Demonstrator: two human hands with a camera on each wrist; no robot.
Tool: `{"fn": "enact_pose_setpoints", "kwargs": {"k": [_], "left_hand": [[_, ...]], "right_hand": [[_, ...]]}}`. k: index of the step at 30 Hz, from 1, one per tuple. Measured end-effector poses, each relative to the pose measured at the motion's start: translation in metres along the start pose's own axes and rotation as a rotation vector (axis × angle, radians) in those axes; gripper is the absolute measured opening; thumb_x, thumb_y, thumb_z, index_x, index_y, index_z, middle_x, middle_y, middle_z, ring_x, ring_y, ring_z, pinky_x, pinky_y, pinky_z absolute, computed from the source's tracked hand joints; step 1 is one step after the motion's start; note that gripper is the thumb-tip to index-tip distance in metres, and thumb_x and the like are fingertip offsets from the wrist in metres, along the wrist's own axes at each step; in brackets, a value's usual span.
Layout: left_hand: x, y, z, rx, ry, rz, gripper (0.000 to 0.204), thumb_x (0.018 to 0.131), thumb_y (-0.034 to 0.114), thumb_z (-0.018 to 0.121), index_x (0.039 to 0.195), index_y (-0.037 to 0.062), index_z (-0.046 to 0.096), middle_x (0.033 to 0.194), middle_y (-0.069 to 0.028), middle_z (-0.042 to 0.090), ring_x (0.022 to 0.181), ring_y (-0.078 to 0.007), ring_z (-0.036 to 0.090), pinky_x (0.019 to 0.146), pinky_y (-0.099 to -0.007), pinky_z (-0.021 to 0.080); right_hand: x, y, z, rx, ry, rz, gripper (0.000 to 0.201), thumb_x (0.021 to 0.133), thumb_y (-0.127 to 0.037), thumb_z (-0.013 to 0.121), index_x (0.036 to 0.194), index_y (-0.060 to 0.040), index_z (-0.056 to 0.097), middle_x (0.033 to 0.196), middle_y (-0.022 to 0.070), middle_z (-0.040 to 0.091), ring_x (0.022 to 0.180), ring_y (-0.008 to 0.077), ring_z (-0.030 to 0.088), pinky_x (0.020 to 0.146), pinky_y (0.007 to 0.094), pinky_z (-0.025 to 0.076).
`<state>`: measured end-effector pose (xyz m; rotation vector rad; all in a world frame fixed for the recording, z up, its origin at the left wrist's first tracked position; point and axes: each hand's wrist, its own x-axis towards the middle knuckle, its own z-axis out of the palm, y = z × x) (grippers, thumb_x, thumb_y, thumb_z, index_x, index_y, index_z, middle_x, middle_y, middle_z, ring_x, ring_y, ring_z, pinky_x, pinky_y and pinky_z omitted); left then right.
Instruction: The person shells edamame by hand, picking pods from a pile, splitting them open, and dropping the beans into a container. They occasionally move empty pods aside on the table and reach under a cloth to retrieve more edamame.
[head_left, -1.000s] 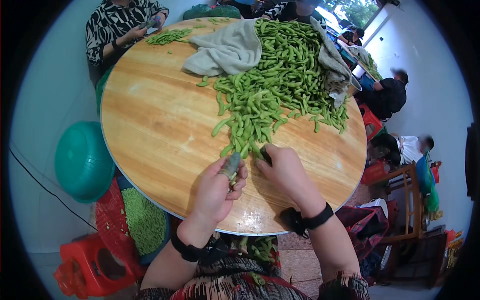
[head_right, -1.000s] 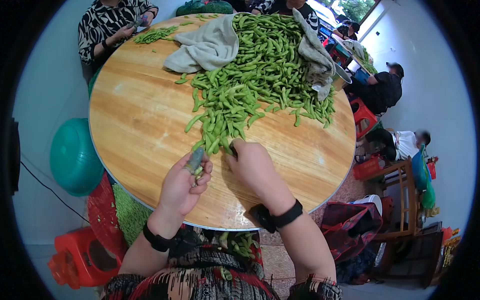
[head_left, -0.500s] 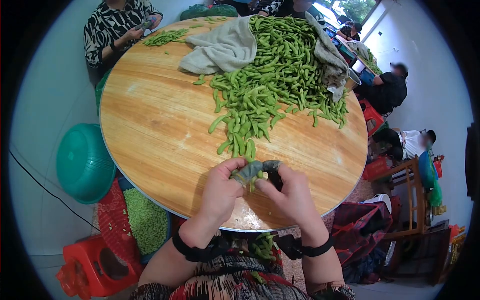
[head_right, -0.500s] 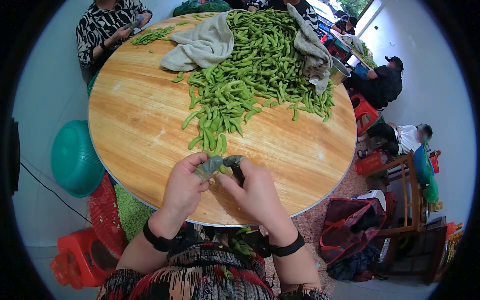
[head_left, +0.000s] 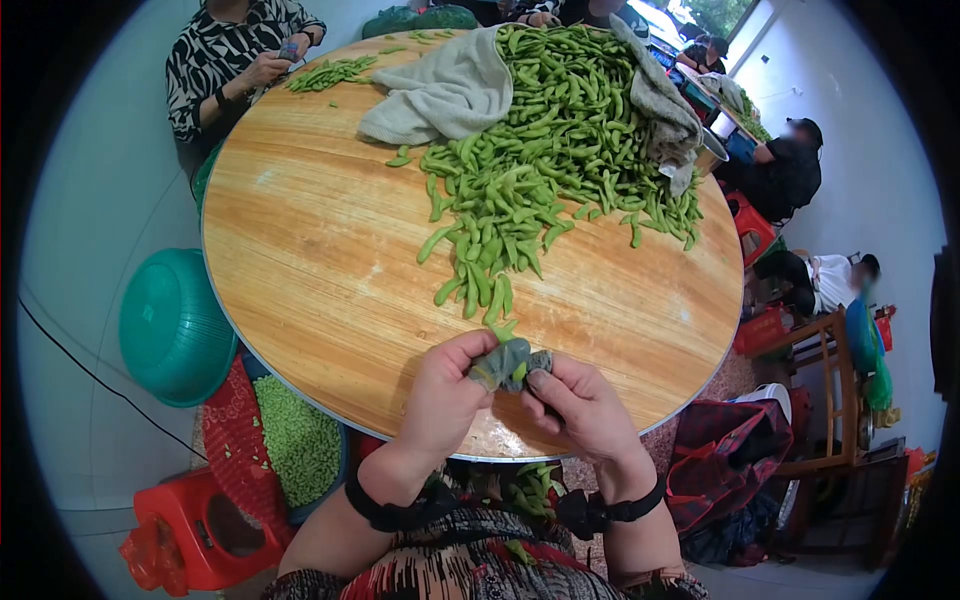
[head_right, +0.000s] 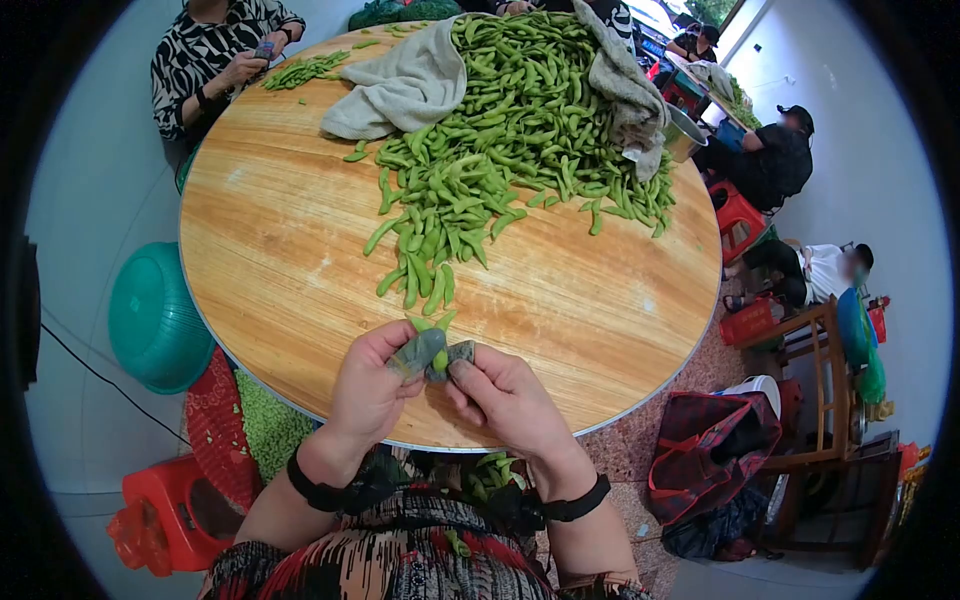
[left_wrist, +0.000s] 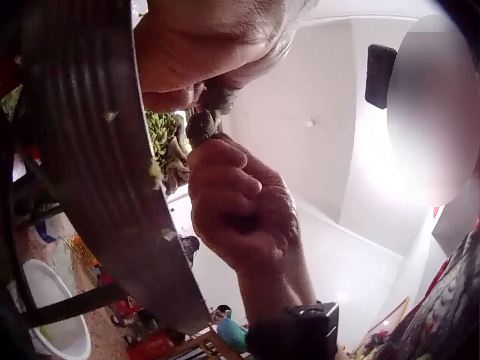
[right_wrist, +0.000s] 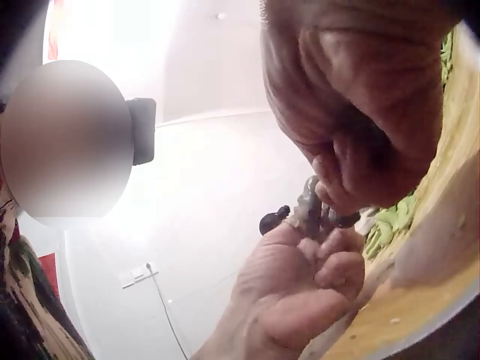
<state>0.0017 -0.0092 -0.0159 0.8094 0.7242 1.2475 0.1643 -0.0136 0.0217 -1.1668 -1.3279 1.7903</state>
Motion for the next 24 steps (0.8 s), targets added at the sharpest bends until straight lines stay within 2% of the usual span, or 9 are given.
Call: {"fn": "enact_pose_setpoints", "kwargs": {"k": [5, 7, 11, 15, 17, 19, 21, 23, 24], "left_hand": [[-0.003, 0.006, -0.011, -0.389, -0.295, -0.213, 0.013, 0.081, 0.000, 0.057, 0.093, 0.0019, 0.057, 0.080, 0.0013, 0.057, 0.069, -0.0025, 0.049, 0.056, -0.0169, 0.037], [-0.005, 0.011, 0.005, 0.231, -0.132, -0.028, 0.013, 0.080, -0.002, 0.060, 0.092, 0.0007, 0.056, 0.083, 0.0010, 0.057, 0.079, -0.0045, 0.051, 0.065, -0.0174, 0.041], [-0.004, 0.006, 0.005, 0.449, -0.067, 0.098, 0.014, 0.079, 0.000, 0.063, 0.090, 0.0006, 0.056, 0.086, 0.0006, 0.057, 0.081, -0.0047, 0.052, 0.070, -0.0170, 0.043], [-0.002, 0.005, 0.001, 0.410, -0.096, 0.061, 0.020, 0.078, 0.000, 0.064, 0.097, 0.0000, 0.058, 0.086, 0.0005, 0.057, 0.077, -0.0041, 0.051, 0.066, -0.0171, 0.042], [-0.002, 0.008, -0.002, 0.406, -0.130, 0.076, 0.021, 0.080, 0.001, 0.063, 0.100, -0.0002, 0.058, 0.085, 0.0006, 0.057, 0.075, -0.0035, 0.051, 0.062, -0.0173, 0.042], [-0.002, 0.014, -0.007, 0.037, -0.249, -0.124, 0.028, 0.083, 0.003, 0.059, 0.110, -0.0024, 0.056, 0.083, 0.0012, 0.057, 0.070, -0.0020, 0.049, 0.057, -0.0181, 0.040], [-0.002, 0.015, -0.007, -0.014, -0.221, -0.154, 0.032, 0.084, 0.004, 0.058, 0.115, -0.0011, 0.054, 0.082, 0.0016, 0.057, 0.069, -0.0019, 0.048, 0.056, -0.0175, 0.039], [-0.002, 0.015, -0.005, -0.064, -0.193, -0.188, 0.035, 0.085, 0.005, 0.058, 0.119, 0.0002, 0.052, 0.080, 0.0019, 0.057, 0.067, -0.0017, 0.047, 0.055, -0.0169, 0.037], [-0.002, 0.015, -0.002, 0.171, -0.189, -0.060, 0.040, 0.084, 0.004, 0.057, 0.123, 0.0033, 0.050, 0.078, 0.0016, 0.057, 0.064, -0.0029, 0.047, 0.055, -0.0175, 0.037]], "right_hand": [[-0.009, -0.004, 0.004, 0.363, -0.072, 0.133, 0.016, 0.093, -0.015, 0.046, 0.087, -0.0031, 0.054, 0.066, -0.0038, 0.049, 0.054, 0.0024, 0.040, 0.048, 0.0168, 0.032], [-0.007, 0.003, 0.006, 0.123, 0.000, 0.006, 0.014, 0.092, -0.013, 0.047, 0.089, -0.0023, 0.056, 0.067, -0.0035, 0.050, 0.055, 0.0026, 0.041, 0.050, 0.0170, 0.034], [-0.006, 0.010, 0.008, -0.309, 0.158, -0.210, 0.011, 0.088, -0.008, 0.051, 0.093, -0.0004, 0.058, 0.068, -0.0036, 0.051, 0.059, 0.0035, 0.045, 0.055, 0.0179, 0.039], [-0.004, 0.009, 0.005, -0.161, 0.209, -0.163, 0.013, 0.089, -0.011, 0.051, 0.089, -0.0008, 0.058, 0.065, -0.0045, 0.050, 0.057, 0.0028, 0.043, 0.053, 0.0176, 0.037], [-0.008, 0.003, 0.002, 0.047, 0.156, 0.000, 0.019, 0.091, -0.017, 0.050, 0.084, -0.0019, 0.059, 0.062, -0.0050, 0.048, 0.056, 0.0023, 0.041, 0.051, 0.0178, 0.034], [-0.007, 0.002, 0.000, 0.131, 0.105, 0.023, 0.022, 0.092, -0.020, 0.049, 0.083, -0.0024, 0.059, 0.061, -0.0050, 0.048, 0.055, 0.0025, 0.041, 0.050, 0.0180, 0.033], [-0.006, 0.002, -0.003, 0.215, 0.049, 0.051, 0.025, 0.092, -0.023, 0.048, 0.082, -0.0029, 0.059, 0.061, -0.0050, 0.048, 0.055, 0.0026, 0.041, 0.049, 0.0182, 0.032], [-0.004, -0.001, -0.010, -0.127, 0.227, -0.030, 0.023, 0.092, -0.021, 0.049, 0.089, -0.0017, 0.061, 0.064, -0.0042, 0.053, 0.059, 0.0039, 0.046, 0.054, 0.0192, 0.037], [-0.003, -0.002, -0.012, -0.298, 0.318, -0.069, 0.022, 0.091, -0.020, 0.050, 0.092, -0.0011, 0.062, 0.065, -0.0037, 0.055, 0.061, 0.0045, 0.049, 0.056, 0.0196, 0.040]]}}
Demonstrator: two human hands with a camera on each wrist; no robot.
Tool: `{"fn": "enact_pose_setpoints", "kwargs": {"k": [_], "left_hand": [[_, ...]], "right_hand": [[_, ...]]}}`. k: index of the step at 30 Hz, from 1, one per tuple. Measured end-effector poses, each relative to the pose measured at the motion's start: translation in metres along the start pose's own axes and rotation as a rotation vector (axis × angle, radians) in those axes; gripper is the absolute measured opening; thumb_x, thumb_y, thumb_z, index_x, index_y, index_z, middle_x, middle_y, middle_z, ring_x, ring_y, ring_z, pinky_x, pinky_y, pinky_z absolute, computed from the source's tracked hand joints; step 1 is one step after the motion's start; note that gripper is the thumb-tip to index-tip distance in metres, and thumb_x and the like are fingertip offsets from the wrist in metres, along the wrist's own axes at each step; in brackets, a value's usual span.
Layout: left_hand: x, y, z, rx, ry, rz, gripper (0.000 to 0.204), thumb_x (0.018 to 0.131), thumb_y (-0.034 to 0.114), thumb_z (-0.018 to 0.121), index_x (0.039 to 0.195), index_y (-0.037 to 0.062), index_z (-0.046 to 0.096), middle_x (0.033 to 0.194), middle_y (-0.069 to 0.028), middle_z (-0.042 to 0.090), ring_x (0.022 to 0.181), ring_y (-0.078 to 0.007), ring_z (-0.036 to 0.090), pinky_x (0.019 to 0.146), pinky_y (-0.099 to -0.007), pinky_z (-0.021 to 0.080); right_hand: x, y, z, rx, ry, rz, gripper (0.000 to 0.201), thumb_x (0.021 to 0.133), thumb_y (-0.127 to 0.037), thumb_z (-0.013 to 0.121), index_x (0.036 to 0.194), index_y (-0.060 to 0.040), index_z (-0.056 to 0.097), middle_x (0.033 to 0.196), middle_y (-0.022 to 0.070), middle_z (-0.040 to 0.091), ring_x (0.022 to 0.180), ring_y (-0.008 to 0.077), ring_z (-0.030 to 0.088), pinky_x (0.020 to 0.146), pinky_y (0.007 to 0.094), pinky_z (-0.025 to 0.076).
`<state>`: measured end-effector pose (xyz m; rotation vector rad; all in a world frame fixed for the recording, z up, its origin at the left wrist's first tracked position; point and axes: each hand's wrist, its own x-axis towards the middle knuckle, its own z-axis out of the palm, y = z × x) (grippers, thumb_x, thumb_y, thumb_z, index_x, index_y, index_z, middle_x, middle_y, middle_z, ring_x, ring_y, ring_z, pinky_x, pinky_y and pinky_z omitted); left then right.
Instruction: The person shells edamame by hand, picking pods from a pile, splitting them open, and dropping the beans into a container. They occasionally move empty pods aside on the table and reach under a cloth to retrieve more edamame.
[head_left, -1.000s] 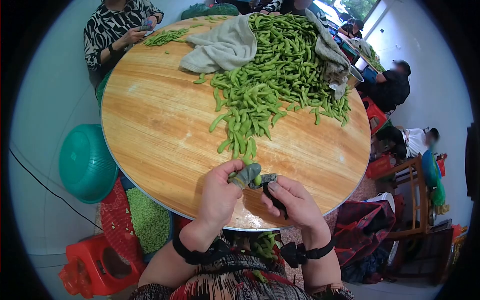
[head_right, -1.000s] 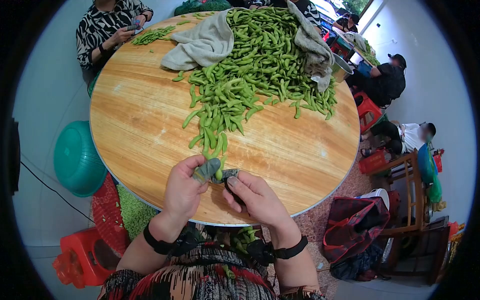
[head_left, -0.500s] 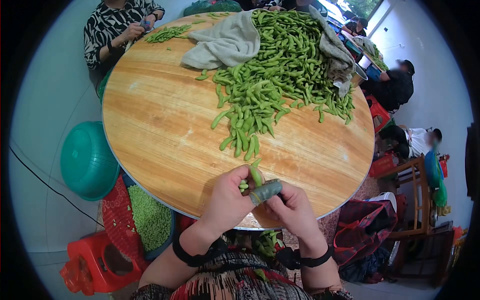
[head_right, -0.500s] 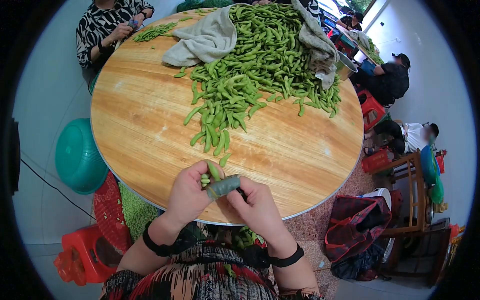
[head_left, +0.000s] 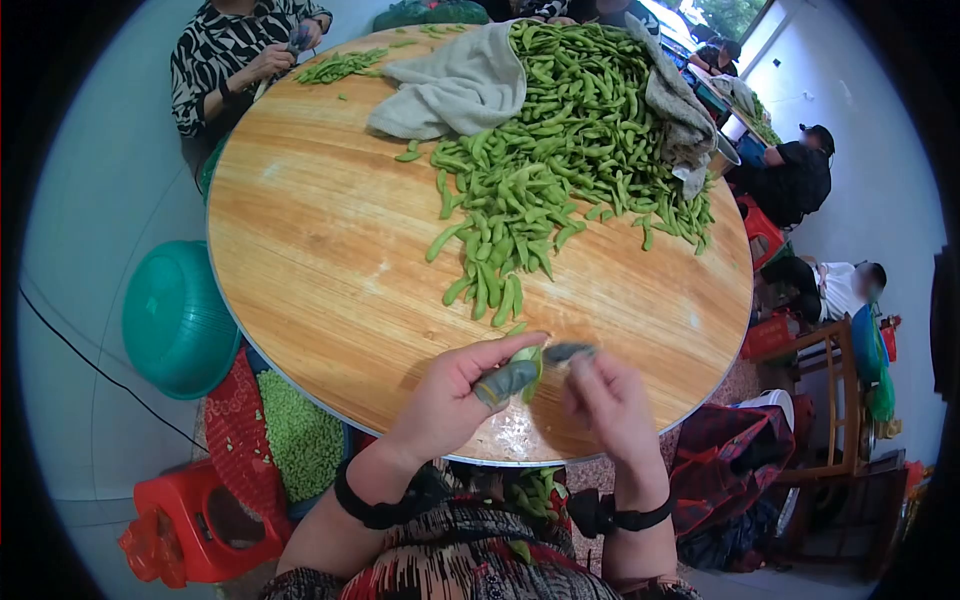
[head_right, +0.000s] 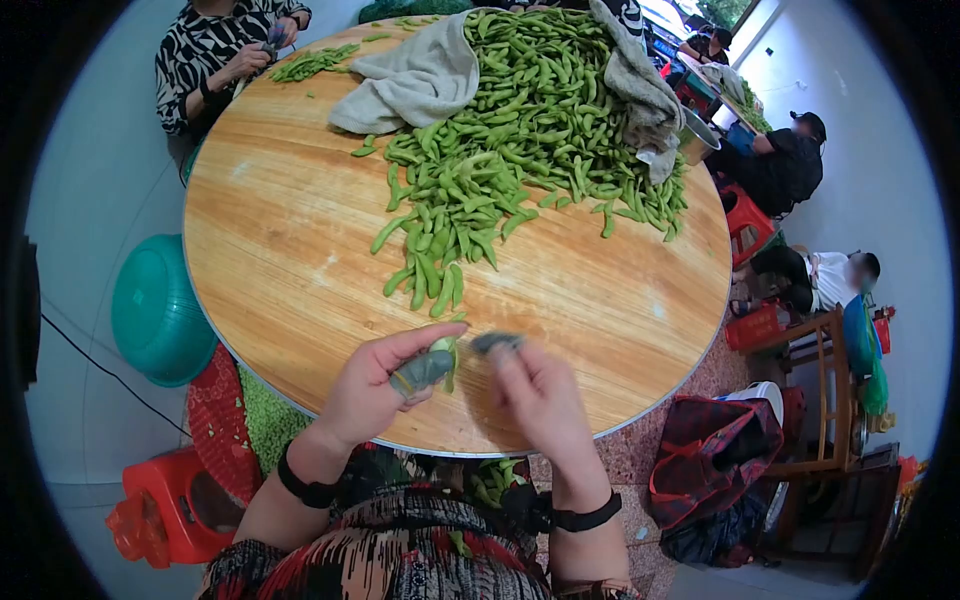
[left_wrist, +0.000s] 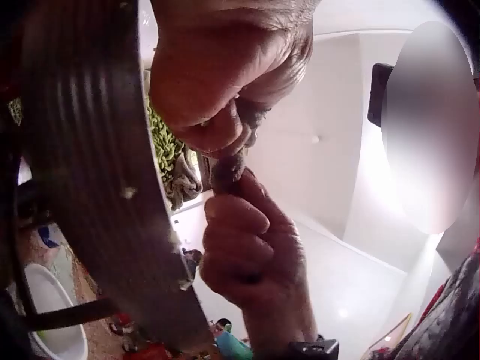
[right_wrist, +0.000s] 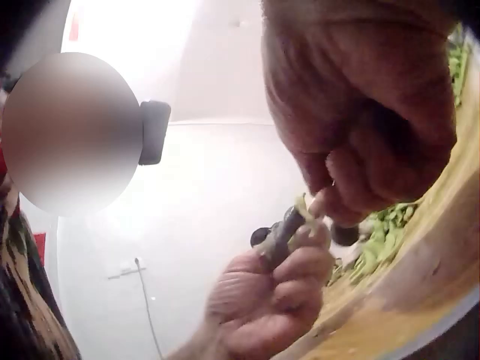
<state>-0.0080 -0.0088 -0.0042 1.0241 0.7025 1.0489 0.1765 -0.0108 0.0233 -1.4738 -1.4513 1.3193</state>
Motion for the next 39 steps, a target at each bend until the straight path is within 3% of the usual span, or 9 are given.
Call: {"fn": "enact_pose_setpoints", "kwargs": {"k": [5, 8, 10, 15, 20, 27, 30, 33, 39], "left_hand": [[-0.006, 0.015, 0.008, 0.572, 0.038, 0.193, 0.050, 0.081, 0.003, 0.058, 0.129, 0.0107, 0.046, 0.072, -0.0021, 0.056, 0.060, -0.0075, 0.047, 0.054, -0.0208, 0.038], [-0.009, 0.020, -0.005, 0.653, 0.012, 0.222, 0.049, 0.078, 0.003, 0.060, 0.126, 0.0108, 0.050, 0.072, -0.0062, 0.057, 0.060, -0.0112, 0.051, 0.055, -0.0246, 0.041], [-0.007, 0.018, -0.022, 0.873, -0.357, 0.563, 0.039, 0.074, 0.004, 0.065, 0.112, 0.0094, 0.060, 0.071, -0.0081, 0.059, 0.062, -0.0138, 0.056, 0.054, -0.0255, 0.043], [-0.017, 0.005, -0.014, 0.425, -0.205, 0.444, 0.011, 0.076, 0.001, 0.062, 0.085, 0.0044, 0.056, 0.071, -0.0057, 0.057, 0.060, -0.0156, 0.056, 0.054, -0.0258, 0.044], [-0.020, 0.000, -0.016, -0.515, -0.130, -0.108, 0.012, 0.086, 0.003, 0.051, 0.096, 0.0040, 0.045, 0.083, -0.0065, 0.055, 0.053, -0.0059, 0.042, 0.045, -0.0190, 0.032], [-0.008, 0.016, -0.020, -0.355, 0.198, -0.147, 0.019, 0.084, -0.004, 0.042, 0.101, 0.0027, 0.047, 0.084, -0.0078, 0.055, 0.052, -0.0041, 0.036, 0.042, -0.0147, 0.026], [-0.010, 0.017, -0.029, -0.468, 0.309, -0.117, 0.028, 0.083, -0.006, 0.038, 0.107, 0.0015, 0.049, 0.086, -0.0082, 0.054, 0.054, -0.0047, 0.038, 0.042, -0.0144, 0.026], [-0.009, 0.013, -0.024, -0.462, 0.263, -0.102, 0.031, 0.084, -0.004, 0.037, 0.111, 0.0012, 0.050, 0.087, -0.0075, 0.054, 0.057, -0.0048, 0.039, 0.042, -0.0145, 0.026], [-0.011, 0.010, -0.012, -0.376, 0.267, -0.152, 0.029, 0.084, -0.004, 0.043, 0.112, 0.0019, 0.050, 0.086, -0.0063, 0.053, 0.058, -0.0047, 0.041, 0.042, -0.0129, 0.026]], "right_hand": [[0.004, -0.001, 0.003, 0.244, -0.219, -0.019, 0.018, 0.085, -0.010, 0.059, 0.098, 0.0015, 0.061, 0.085, 0.0005, 0.063, 0.076, 0.0043, 0.054, 0.070, 0.0202, 0.045], [-0.001, -0.007, 0.011, 0.350, -0.181, -0.035, 0.012, 0.084, -0.008, 0.059, 0.091, 0.0017, 0.061, 0.073, 0.0001, 0.060, 0.062, 0.0037, 0.052, 0.056, 0.0180, 0.043], [-0.002, 0.002, 0.011, 0.882, -0.410, 0.276, 0.006, 0.084, -0.006, 0.058, 0.086, 0.0005, 0.056, 0.058, -0.0022, 0.048, 0.043, 0.0032, 0.041, 0.040, 0.0169, 0.033], [-0.004, 0.012, 0.034, 1.315, -0.464, 0.399, 0.006, 0.085, -0.005, 0.055, 0.087, -0.0014, 0.051, 0.051, -0.0041, 0.038, 0.036, 0.0035, 0.030, 0.034, 0.0173, 0.024], [0.003, -0.002, 0.039, 0.927, -0.218, 0.139, 0.006, 0.086, -0.006, 0.054, 0.085, -0.0002, 0.052, 0.053, -0.0044, 0.039, 0.038, 0.0019, 0.030, 0.034, 0.0169, 0.023], [0.008, -0.016, 0.007, 0.801, -0.409, 0.034, 0.017, 0.085, -0.013, 0.058, 0.084, 0.0031, 0.055, 0.051, -0.0026, 0.041, 0.041, 0.0031, 0.035, 0.038, 0.0188, 0.028], [0.026, -0.029, 0.014, -0.760, -0.026, -0.326, 0.034, 0.080, -0.030, 0.064, 0.078, 0.0025, 0.054, 0.052, 0.0144, 0.054, 0.049, 0.0240, 0.058, 0.047, 0.0350, 0.045], [0.037, -0.018, 0.035, -1.132, 0.117, -0.358, 0.032, 0.078, -0.029, 0.063, 0.073, -0.0004, 0.052, 0.056, 0.0180, 0.056, 0.054, 0.0332, 0.058, 0.050, 0.0397, 0.047], [0.031, -0.002, 0.026, -0.880, 0.172, -0.389, 0.021, 0.078, -0.017, 0.061, 0.070, -0.0001, 0.052, 0.058, 0.0146, 0.058, 0.053, 0.0304, 0.058, 0.049, 0.0384, 0.045]]}}
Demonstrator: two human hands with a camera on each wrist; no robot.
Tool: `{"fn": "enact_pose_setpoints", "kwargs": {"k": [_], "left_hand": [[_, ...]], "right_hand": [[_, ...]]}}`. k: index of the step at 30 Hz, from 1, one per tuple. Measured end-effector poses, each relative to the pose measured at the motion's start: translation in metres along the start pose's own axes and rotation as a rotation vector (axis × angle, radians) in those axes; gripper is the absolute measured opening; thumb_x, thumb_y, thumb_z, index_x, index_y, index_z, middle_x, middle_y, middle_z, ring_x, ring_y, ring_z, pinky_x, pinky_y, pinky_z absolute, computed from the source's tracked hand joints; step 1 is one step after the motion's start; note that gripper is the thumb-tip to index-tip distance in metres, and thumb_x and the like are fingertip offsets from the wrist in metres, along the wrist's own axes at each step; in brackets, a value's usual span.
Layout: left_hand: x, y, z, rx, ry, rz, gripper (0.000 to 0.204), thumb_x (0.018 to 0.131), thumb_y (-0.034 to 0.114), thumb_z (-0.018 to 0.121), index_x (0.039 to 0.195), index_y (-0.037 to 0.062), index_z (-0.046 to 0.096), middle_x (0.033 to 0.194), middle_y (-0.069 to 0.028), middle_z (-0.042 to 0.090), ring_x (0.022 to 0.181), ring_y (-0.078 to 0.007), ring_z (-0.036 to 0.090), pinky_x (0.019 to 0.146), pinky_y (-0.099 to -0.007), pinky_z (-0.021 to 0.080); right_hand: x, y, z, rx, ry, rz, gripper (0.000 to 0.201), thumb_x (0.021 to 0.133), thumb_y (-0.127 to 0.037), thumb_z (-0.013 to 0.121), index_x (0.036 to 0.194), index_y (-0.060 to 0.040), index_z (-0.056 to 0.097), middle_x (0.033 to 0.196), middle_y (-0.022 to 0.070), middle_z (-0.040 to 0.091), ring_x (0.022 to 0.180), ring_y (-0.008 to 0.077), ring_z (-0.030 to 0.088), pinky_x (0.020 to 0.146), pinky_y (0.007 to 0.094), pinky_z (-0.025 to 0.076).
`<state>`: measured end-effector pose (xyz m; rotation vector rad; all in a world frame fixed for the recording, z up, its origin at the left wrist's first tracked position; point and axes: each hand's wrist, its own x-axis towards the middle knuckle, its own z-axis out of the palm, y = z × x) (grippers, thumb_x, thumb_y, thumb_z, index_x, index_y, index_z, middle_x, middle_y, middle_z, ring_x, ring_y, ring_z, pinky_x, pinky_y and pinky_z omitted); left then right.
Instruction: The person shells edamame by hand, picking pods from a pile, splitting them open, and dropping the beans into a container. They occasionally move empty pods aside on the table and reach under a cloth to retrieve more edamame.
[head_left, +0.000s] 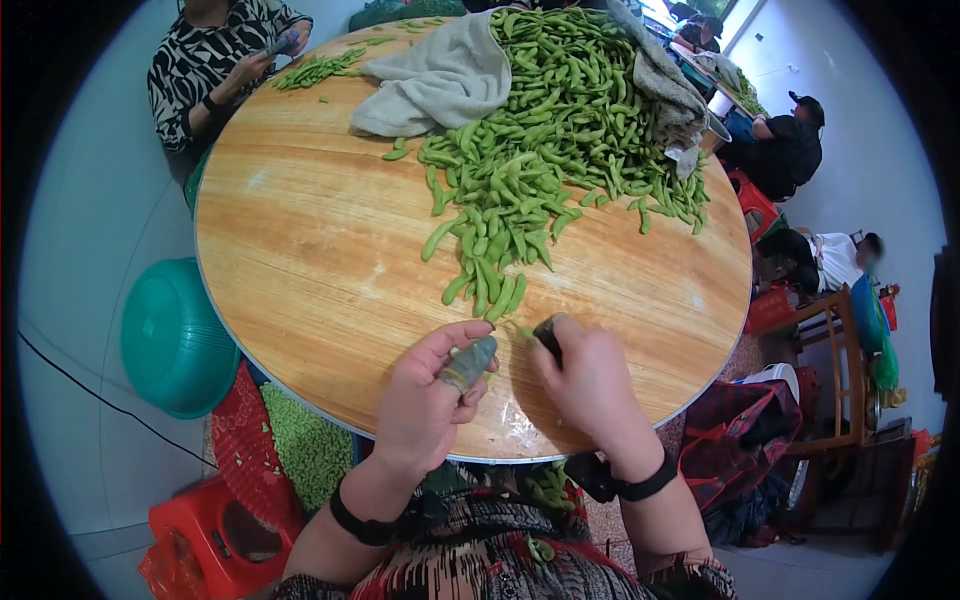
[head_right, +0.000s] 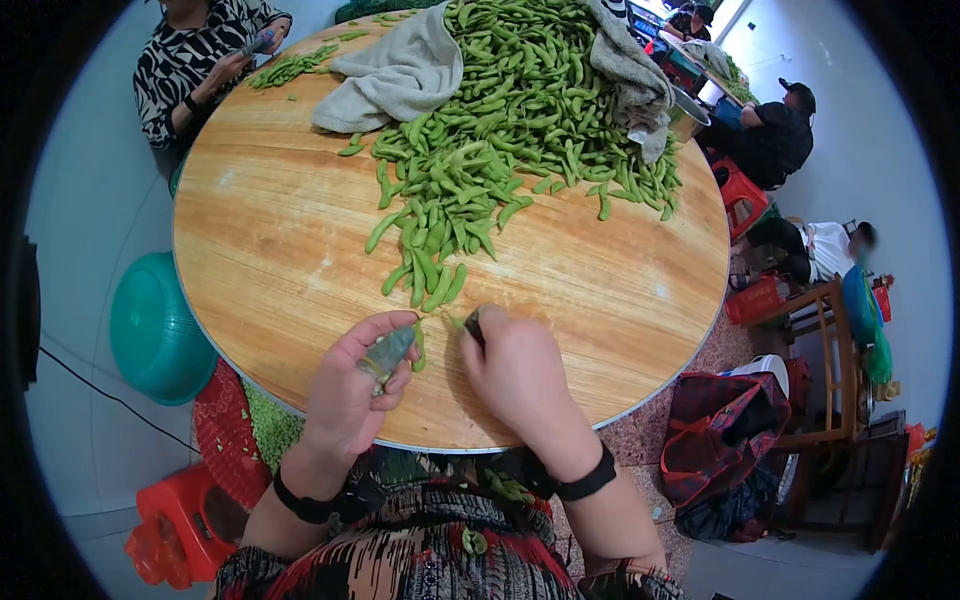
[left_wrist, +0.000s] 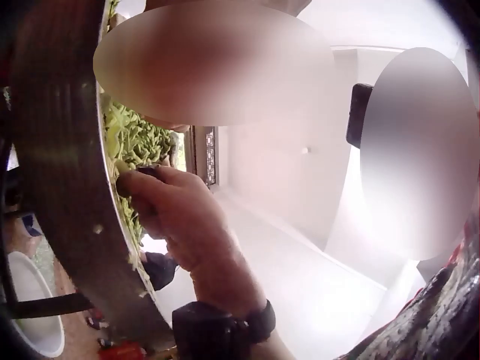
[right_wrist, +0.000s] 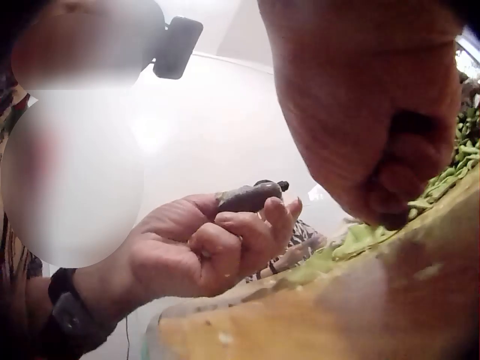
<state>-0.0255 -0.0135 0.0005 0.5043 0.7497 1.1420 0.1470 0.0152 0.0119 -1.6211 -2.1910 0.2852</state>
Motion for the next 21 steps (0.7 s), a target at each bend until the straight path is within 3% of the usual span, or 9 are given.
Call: {"fn": "enact_pose_setpoints", "kwargs": {"k": [1, 2, 4, 5, 13, 15, 21], "left_hand": [[-0.001, -0.002, 0.001, 0.002, -0.022, -0.018, 0.029, 0.084, -0.004, 0.045, 0.112, 0.0018, 0.050, 0.086, -0.0057, 0.053, 0.058, -0.0046, 0.041, 0.042, -0.0131, 0.026], [-0.002, -0.005, 0.002, 0.004, -0.042, -0.038, 0.029, 0.084, -0.003, 0.046, 0.113, 0.0016, 0.050, 0.086, -0.0052, 0.053, 0.057, -0.0046, 0.041, 0.042, -0.0133, 0.026], [0.000, -0.013, 0.001, -0.019, -0.056, -0.043, 0.029, 0.084, -0.003, 0.047, 0.113, 0.0014, 0.050, 0.085, -0.0048, 0.053, 0.056, -0.0045, 0.041, 0.042, -0.0136, 0.026], [0.000, -0.015, 0.001, -0.045, -0.075, -0.046, 0.030, 0.084, -0.003, 0.048, 0.113, 0.0012, 0.051, 0.085, -0.0045, 0.054, 0.055, -0.0045, 0.041, 0.041, -0.0138, 0.026], [-0.005, -0.022, 0.000, -0.165, -0.007, -0.082, 0.020, 0.083, 0.000, 0.053, 0.104, 0.0014, 0.056, 0.080, -0.0025, 0.057, 0.055, -0.0027, 0.042, 0.042, -0.0151, 0.026], [-0.006, -0.022, -0.001, -0.165, 0.004, -0.050, 0.018, 0.084, 0.001, 0.056, 0.101, 0.0014, 0.057, 0.079, -0.0017, 0.057, 0.055, -0.0015, 0.041, 0.042, -0.0153, 0.025], [-0.009, -0.026, 0.004, -0.057, 0.039, 0.033, 0.019, 0.081, -0.003, 0.050, 0.097, 0.0008, 0.058, 0.076, -0.0022, 0.057, 0.051, -0.0026, 0.040, 0.042, -0.0159, 0.026]], "right_hand": [[-0.005, -0.001, -0.004, 0.154, 0.005, -0.006, 0.019, 0.078, -0.014, 0.061, 0.071, 0.0010, 0.053, 0.058, 0.0126, 0.058, 0.052, 0.0249, 0.059, 0.048, 0.0356, 0.044], [-0.011, -0.004, -0.005, 0.156, 0.002, -0.006, 0.019, 0.078, -0.014, 0.061, 0.071, 0.0010, 0.053, 0.058, 0.0126, 0.058, 0.052, 0.0249, 0.059, 0.048, 0.0356, 0.044], [-0.024, -0.011, -0.008, 0.712, -0.066, 0.124, 0.015, 0.078, -0.010, 0.062, 0.075, 0.0028, 0.055, 0.058, 0.0071, 0.055, 0.054, 0.0101, 0.051, 0.049, 0.0284, 0.041], [-0.029, -0.011, -0.007, 0.814, -0.143, 0.172, 0.014, 0.080, -0.009, 0.062, 0.079, 0.0035, 0.056, 0.060, 0.0023, 0.052, 0.059, 0.0041, 0.043, 0.051, 0.0226, 0.039], [-0.040, -0.017, -0.001, 1.035, -0.202, 0.175, 0.016, 0.087, -0.013, 0.056, 0.082, 0.0016, 0.055, 0.064, -0.0016, 0.052, 0.057, 0.0028, 0.042, 0.048, 0.0203, 0.036], [-0.040, -0.019, -0.011, 1.361, -0.440, 0.361, 0.018, 0.093, -0.017, 0.048, 0.083, -0.0017, 0.051, 0.064, -0.0031, 0.049, 0.053, 0.0031, 0.039, 0.046, 0.0191, 0.032], [-0.041, -0.010, -0.010, 1.325, -0.513, 0.263, 0.023, 0.096, -0.020, 0.041, 0.081, -0.0038, 0.049, 0.063, -0.0030, 0.046, 0.051, 0.0038, 0.038, 0.045, 0.0182, 0.029]]}}
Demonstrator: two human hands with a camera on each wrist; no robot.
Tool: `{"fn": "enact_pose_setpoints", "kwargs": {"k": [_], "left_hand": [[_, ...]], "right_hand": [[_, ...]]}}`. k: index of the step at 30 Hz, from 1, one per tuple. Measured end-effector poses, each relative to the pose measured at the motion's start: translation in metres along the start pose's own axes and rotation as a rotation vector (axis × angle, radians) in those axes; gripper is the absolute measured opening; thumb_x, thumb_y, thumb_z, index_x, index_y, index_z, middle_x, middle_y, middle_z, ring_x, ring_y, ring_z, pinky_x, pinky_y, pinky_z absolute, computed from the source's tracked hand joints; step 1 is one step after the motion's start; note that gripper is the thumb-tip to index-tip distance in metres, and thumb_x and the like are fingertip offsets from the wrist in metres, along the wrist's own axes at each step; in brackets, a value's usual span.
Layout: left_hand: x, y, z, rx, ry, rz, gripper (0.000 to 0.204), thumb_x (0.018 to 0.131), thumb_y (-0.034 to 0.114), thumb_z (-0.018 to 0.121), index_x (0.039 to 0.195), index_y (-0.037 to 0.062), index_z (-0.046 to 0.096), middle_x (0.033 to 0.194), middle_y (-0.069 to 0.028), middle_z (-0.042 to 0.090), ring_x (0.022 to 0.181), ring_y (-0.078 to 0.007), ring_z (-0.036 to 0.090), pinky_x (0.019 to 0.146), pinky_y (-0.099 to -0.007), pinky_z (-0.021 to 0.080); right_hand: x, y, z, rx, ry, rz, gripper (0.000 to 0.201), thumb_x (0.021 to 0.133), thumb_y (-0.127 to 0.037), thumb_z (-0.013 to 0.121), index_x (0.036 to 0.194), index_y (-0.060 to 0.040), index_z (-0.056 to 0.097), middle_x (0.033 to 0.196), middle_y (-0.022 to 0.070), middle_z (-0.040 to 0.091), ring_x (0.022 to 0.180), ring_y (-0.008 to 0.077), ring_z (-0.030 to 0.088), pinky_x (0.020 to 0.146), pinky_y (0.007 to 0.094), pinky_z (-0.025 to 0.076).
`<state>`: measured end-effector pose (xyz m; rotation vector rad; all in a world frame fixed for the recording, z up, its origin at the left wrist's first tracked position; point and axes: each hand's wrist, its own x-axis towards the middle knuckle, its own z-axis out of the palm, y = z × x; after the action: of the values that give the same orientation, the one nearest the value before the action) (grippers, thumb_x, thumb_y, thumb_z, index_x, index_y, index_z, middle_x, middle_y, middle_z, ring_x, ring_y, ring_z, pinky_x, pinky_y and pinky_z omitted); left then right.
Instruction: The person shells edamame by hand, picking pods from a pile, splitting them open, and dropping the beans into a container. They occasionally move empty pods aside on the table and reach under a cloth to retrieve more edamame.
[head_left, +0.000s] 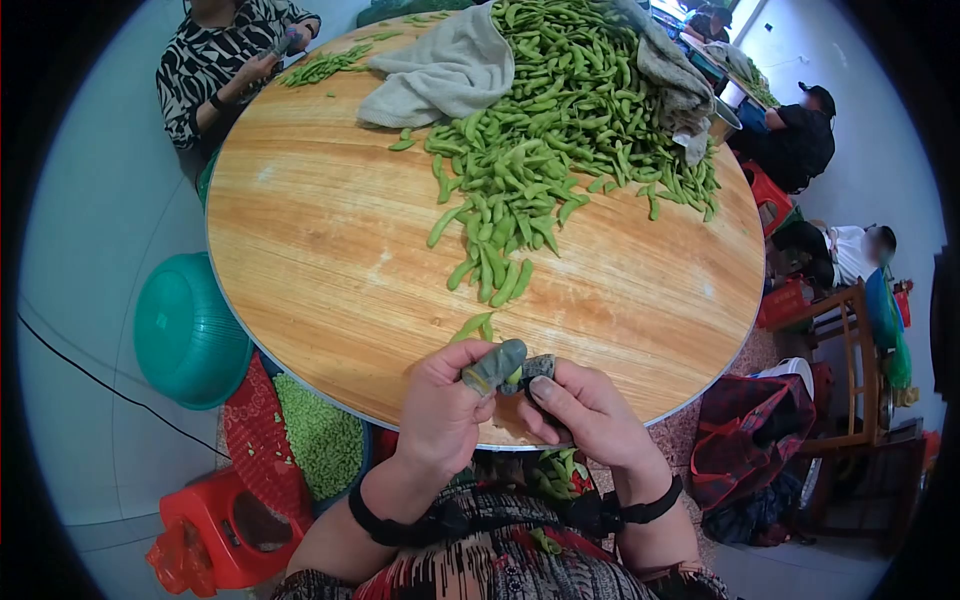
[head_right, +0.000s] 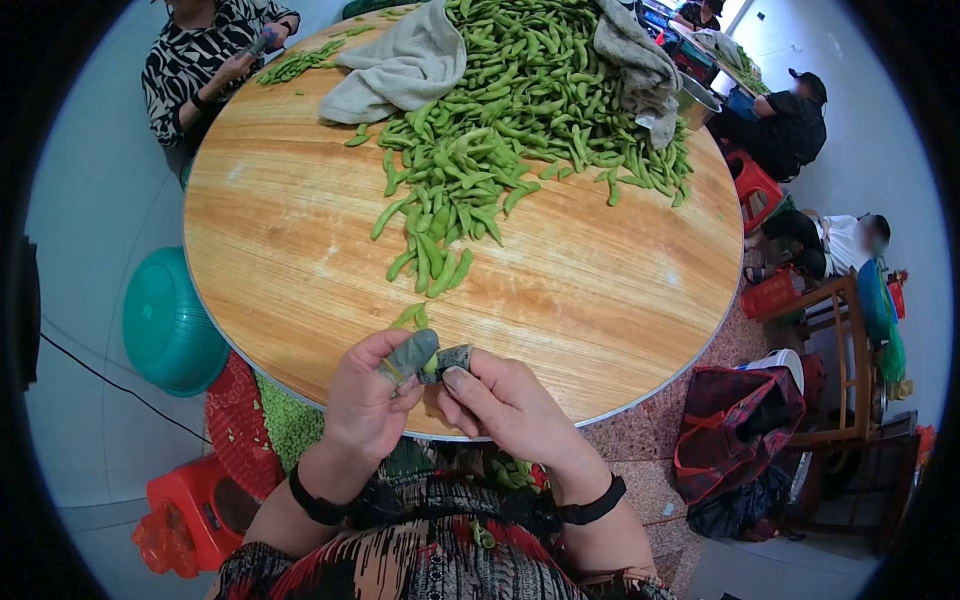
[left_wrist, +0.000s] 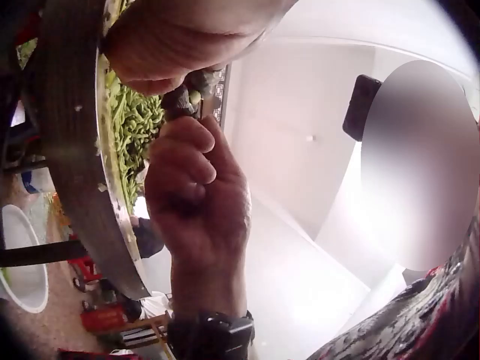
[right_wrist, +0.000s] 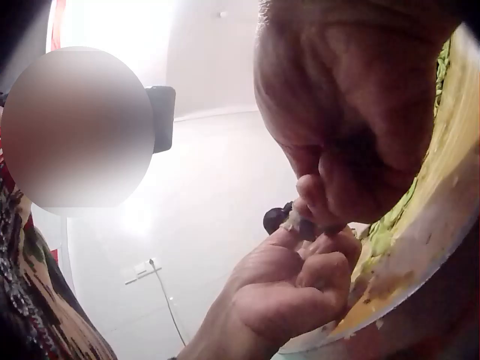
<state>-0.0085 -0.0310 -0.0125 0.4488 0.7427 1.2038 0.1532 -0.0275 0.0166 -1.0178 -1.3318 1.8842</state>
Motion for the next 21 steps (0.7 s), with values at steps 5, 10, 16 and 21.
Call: {"fn": "enact_pose_setpoints", "kwargs": {"k": [5, 10, 16, 21], "left_hand": [[-0.003, -0.002, 0.001, 0.071, -0.059, 0.022, 0.018, 0.080, -0.004, 0.051, 0.096, 0.0005, 0.059, 0.079, -0.0024, 0.058, 0.052, -0.0017, 0.039, 0.043, -0.0156, 0.026], [-0.002, 0.001, -0.008, -0.017, -0.220, -0.053, 0.017, 0.080, -0.004, 0.053, 0.096, 0.0006, 0.058, 0.080, -0.0020, 0.058, 0.054, -0.0014, 0.041, 0.045, -0.0148, 0.028], [0.003, -0.006, -0.001, 0.654, -0.047, 0.357, 0.020, 0.079, -0.004, 0.055, 0.098, 0.0004, 0.058, 0.081, 0.0000, 0.057, 0.062, -0.0005, 0.045, 0.050, -0.0138, 0.031], [0.007, 0.007, -0.010, 0.529, 0.041, 0.360, 0.023, 0.078, -0.008, 0.049, 0.098, -0.0008, 0.059, 0.082, -0.0008, 0.058, 0.065, -0.0014, 0.047, 0.052, -0.0143, 0.035]], "right_hand": [[0.000, 0.006, -0.003, 0.072, 0.008, 0.020, 0.021, 0.095, -0.017, 0.042, 0.082, -0.0031, 0.050, 0.063, -0.0024, 0.047, 0.051, 0.0035, 0.038, 0.044, 0.0176, 0.028], [-0.003, -0.004, 0.001, 0.325, 0.022, 0.170, 0.016, 0.093, -0.014, 0.045, 0.086, -0.0021, 0.053, 0.063, -0.0020, 0.048, 0.050, 0.0029, 0.038, 0.042, 0.0166, 0.027], [0.005, 0.003, 0.002, -0.007, 0.161, 0.043, 0.015, 0.091, -0.015, 0.050, 0.087, -0.0023, 0.055, 0.064, -0.0019, 0.050, 0.047, 0.0028, 0.037, 0.041, 0.0159, 0.026], [0.028, -0.002, -0.018, -0.067, -0.046, 0.108, 0.017, 0.087, -0.020, 0.055, 0.088, -0.0033, 0.056, 0.059, 0.0020, 0.054, 0.046, 0.0102, 0.048, 0.043, 0.0234, 0.036]]}}
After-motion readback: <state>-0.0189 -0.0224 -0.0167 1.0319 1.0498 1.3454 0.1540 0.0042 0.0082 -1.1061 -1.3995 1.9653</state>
